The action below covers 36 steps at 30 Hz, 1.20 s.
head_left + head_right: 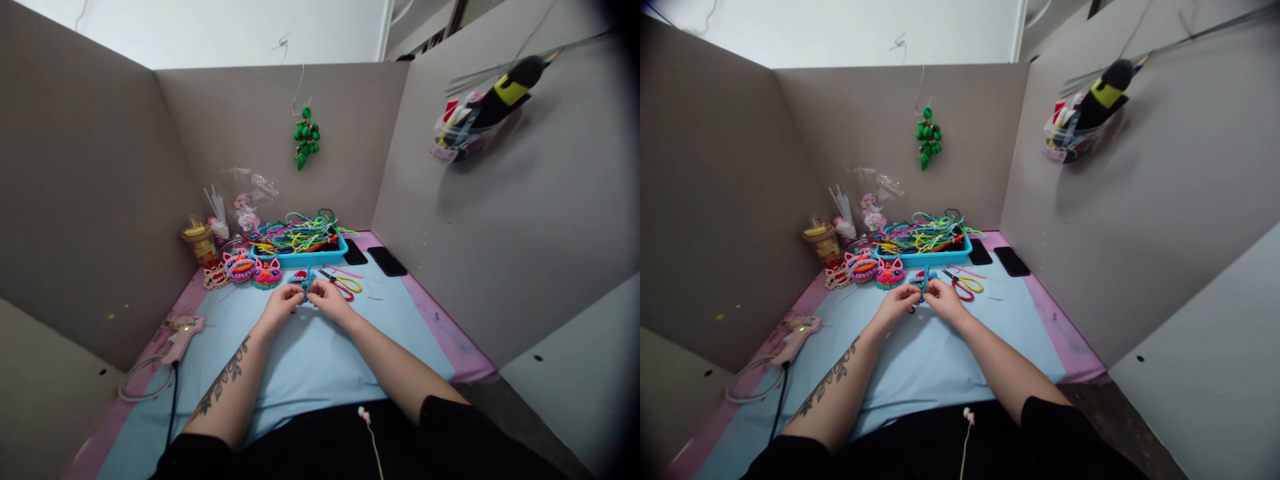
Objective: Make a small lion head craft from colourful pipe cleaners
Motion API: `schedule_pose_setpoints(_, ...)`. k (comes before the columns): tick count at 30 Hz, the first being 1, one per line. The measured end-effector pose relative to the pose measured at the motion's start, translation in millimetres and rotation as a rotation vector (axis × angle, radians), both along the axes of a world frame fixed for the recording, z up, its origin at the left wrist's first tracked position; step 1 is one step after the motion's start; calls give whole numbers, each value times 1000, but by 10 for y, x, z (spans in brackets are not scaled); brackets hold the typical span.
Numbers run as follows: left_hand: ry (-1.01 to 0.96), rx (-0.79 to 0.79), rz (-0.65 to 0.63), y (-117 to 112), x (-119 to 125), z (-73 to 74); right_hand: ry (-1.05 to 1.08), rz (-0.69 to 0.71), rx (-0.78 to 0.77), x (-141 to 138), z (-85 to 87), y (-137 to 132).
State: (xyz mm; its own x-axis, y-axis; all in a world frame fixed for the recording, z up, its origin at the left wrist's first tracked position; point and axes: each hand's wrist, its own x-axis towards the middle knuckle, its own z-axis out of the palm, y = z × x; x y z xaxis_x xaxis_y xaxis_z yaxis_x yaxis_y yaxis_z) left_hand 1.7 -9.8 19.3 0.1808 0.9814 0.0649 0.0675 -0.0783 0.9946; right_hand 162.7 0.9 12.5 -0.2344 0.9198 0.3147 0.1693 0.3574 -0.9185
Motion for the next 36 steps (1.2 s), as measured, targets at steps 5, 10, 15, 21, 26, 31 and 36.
schedule_pose_setpoints(5, -53, 44, -4, 7, 32, -58, 224, -11, -121, -42, 1, 13)
schedule_pose_setpoints(10, -106, 71, 41, -11, 100, -54, 385, -21, -219, -91, -5, 17)
schedule_pose_setpoints(15, -120, 120, 112, -18, 123, -22, 426, -27, -223, -105, -12, -4)
schedule_pose_setpoints(21, -128, 147, 178, -12, 88, -9, 343, -19, -204, -85, -15, -5)
schedule_pose_setpoints(26, -162, 214, 328, 10, 42, -21, 142, -183, 38, -22, 78, -98)
schedule_pose_setpoints(31, -10, 326, 359, -77, 99, 16, 29, -247, 288, -28, 133, -223)
schedule_pose_setpoints(36, 83, 551, 286, -205, 155, 45, 107, -152, 237, -51, 88, -220)
